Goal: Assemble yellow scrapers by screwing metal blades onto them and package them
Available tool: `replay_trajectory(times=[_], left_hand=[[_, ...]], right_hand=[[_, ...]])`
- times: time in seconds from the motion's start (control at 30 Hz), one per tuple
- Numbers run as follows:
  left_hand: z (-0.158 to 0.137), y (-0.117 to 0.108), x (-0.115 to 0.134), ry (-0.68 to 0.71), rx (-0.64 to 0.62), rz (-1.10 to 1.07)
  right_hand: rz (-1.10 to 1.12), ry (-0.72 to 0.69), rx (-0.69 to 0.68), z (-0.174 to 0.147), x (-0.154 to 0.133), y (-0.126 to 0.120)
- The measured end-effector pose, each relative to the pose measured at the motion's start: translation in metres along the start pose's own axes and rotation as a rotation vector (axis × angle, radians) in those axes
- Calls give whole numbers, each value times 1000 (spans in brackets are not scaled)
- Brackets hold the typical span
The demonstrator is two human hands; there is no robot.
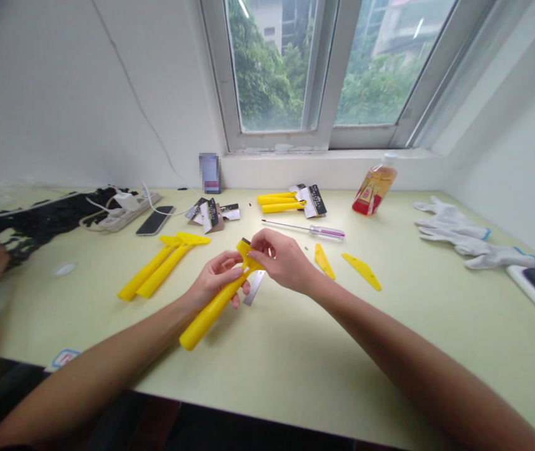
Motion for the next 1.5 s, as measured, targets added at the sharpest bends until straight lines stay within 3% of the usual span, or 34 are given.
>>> replay_trajectory(times=[0.17, 0.27, 0.33, 0.37, 0.5, 0.67, 0.83, 0.97, 1.17, 1.5], left_hand=[[4, -2, -2, -25, -81, -46], [5, -4, -2, -18, -57, -38], [6, -5, -3, -5, -33, -39], [7, -5, -3, 3, -19, -41], [10, -7, -5, 22, 36, -43], [11, -8, -3, 37, 76, -27], [12, -11, 1, 48, 116, -2], [15, -15, 3, 65, 207, -2], [21, -19, 3, 81, 314, -24], [18, -17, 6, 84, 326, -28]], right_hand=[[-98, -58, 9, 8, 14, -9], [-398, -37, 5, 17, 51, -34], [-701, 54, -105, 21, 84, -57], [-750, 91, -133, 22, 100, -69], [-844, 172, -183, 23, 144, -100], [-917, 253, -163, 18, 158, -99], [-824, 248, -209, 23, 144, -101], [-718, 194, -219, 32, 96, -114], [-534, 109, -383, 33, 31, -117], [-574, 111, -447, 31, 29, -114]])
Point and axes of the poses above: each hand's wrist, its own z-axis towards the middle knuckle, its own y-axis out of the palm, x = y × z, the point moved 1 cm from there along z, towards the middle knuckle, and after that the axes turned 11 degrees about x, right-handed, at the moved point
